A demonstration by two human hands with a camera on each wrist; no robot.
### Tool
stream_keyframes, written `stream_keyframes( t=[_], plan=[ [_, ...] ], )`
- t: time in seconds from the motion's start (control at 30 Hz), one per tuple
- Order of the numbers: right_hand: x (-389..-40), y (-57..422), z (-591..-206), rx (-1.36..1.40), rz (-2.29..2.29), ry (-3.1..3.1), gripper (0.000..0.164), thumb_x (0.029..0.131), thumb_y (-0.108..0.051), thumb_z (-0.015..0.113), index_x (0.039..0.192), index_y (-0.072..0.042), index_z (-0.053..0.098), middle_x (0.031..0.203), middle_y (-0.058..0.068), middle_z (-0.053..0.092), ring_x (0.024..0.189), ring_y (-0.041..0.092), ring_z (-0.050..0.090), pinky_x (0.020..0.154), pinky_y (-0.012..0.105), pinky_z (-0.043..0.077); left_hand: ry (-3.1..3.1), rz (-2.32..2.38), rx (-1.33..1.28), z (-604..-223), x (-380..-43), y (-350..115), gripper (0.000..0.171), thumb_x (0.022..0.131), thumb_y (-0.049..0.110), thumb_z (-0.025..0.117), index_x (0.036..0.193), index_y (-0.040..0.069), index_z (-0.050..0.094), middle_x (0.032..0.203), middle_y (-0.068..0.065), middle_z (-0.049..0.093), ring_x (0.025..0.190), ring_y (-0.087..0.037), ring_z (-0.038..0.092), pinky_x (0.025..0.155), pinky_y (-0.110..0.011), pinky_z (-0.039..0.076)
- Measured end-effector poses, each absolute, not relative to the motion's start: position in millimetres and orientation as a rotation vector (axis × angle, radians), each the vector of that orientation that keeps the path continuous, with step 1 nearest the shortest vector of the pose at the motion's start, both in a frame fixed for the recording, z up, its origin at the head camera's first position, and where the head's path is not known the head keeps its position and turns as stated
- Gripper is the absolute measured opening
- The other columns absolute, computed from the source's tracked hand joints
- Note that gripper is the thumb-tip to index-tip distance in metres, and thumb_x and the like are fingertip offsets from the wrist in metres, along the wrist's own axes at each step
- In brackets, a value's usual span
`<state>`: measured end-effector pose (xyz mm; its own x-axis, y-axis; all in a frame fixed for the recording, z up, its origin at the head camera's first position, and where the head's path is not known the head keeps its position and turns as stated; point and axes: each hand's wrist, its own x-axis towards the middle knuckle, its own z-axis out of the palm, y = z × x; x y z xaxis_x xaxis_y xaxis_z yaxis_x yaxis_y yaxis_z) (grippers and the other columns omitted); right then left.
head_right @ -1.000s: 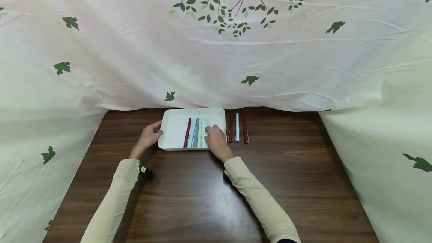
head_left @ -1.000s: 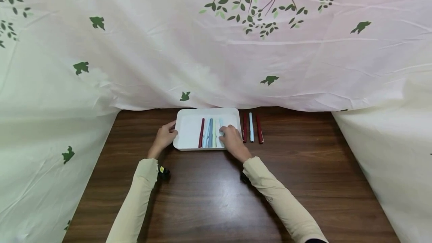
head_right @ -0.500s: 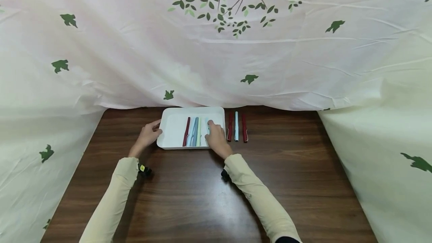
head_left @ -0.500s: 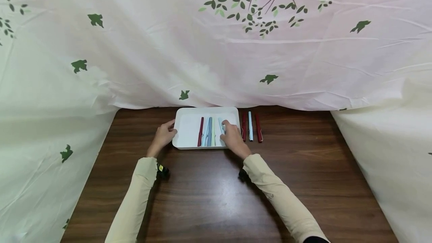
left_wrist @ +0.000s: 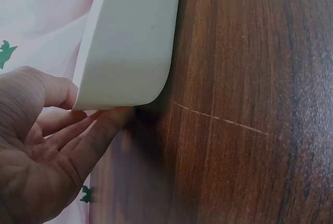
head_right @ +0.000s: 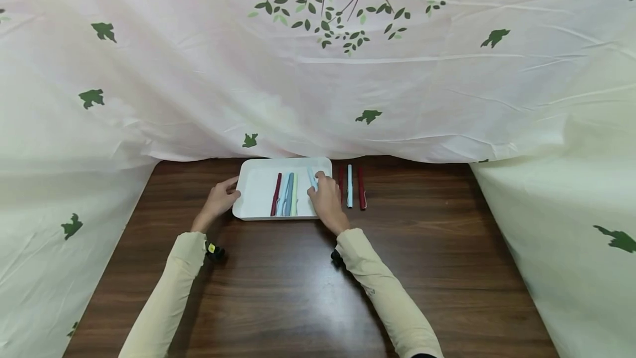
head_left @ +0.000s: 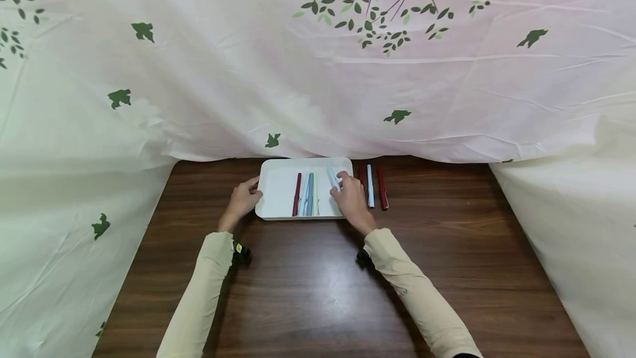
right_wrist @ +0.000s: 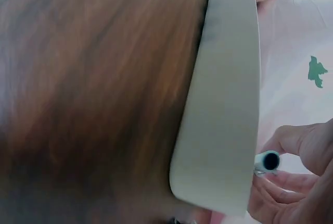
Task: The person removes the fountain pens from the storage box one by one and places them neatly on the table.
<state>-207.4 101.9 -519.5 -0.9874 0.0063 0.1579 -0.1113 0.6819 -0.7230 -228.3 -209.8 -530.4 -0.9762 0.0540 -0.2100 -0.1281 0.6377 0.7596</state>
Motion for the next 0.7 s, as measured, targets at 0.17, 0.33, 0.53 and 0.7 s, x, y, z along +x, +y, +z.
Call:
stream_keyframes(
  t=[0.17, 0.33, 0.53, 0.7],
  plan=[
    [-211, 114, -518, 0.061, 1.107, -2.684, 0.028, 0.093, -0.005, 0.070, 0.119, 0.005, 0.069, 0.097, 0.021, 0.076, 0.084, 0.037, 0.071, 0.069, 0.046, 0.058, 2.650, 1.251, -0.073, -531, -228, -210, 0.059, 0.102, 0.014, 0.052, 0.159, 0.007, 0.044, 0.150, -0.023, 0.057, 0.132, -0.037, 0.061, 0.103, -0.051, 0.053],
    [-215, 129, -516, 0.029, 1.056, -2.631, 0.024, 0.091, -0.005, 0.071, 0.113, 0.004, 0.071, 0.096, 0.021, 0.077, 0.090, 0.040, 0.070, 0.079, 0.052, 0.056, 2.652, 1.254, -0.078, -531, -228, -210, 0.059, 0.101, 0.014, 0.052, 0.159, 0.007, 0.045, 0.150, -0.023, 0.057, 0.132, -0.037, 0.061, 0.104, -0.051, 0.053],
    [-217, 149, -515, 0.018, 1.115, -2.615, 0.022, 0.094, -0.001, 0.068, 0.114, 0.006, 0.070, 0.098, 0.022, 0.075, 0.090, 0.039, 0.072, 0.080, 0.051, 0.057, 2.651, 1.244, -0.066, -533, -230, -211, 0.059, 0.102, 0.014, 0.052, 0.160, 0.007, 0.043, 0.150, -0.023, 0.057, 0.132, -0.037, 0.061, 0.103, -0.050, 0.053],
    [-217, 164, -517, -0.005, 1.050, -2.647, 0.026, 0.095, -0.001, 0.069, 0.120, 0.007, 0.069, 0.097, 0.023, 0.074, 0.084, 0.037, 0.071, 0.075, 0.051, 0.057, 2.651, 1.251, -0.071, -533, -229, -211, 0.059, 0.101, 0.013, 0.052, 0.160, 0.007, 0.044, 0.150, -0.023, 0.057, 0.132, -0.037, 0.061, 0.103, -0.050, 0.054]
  ],
)
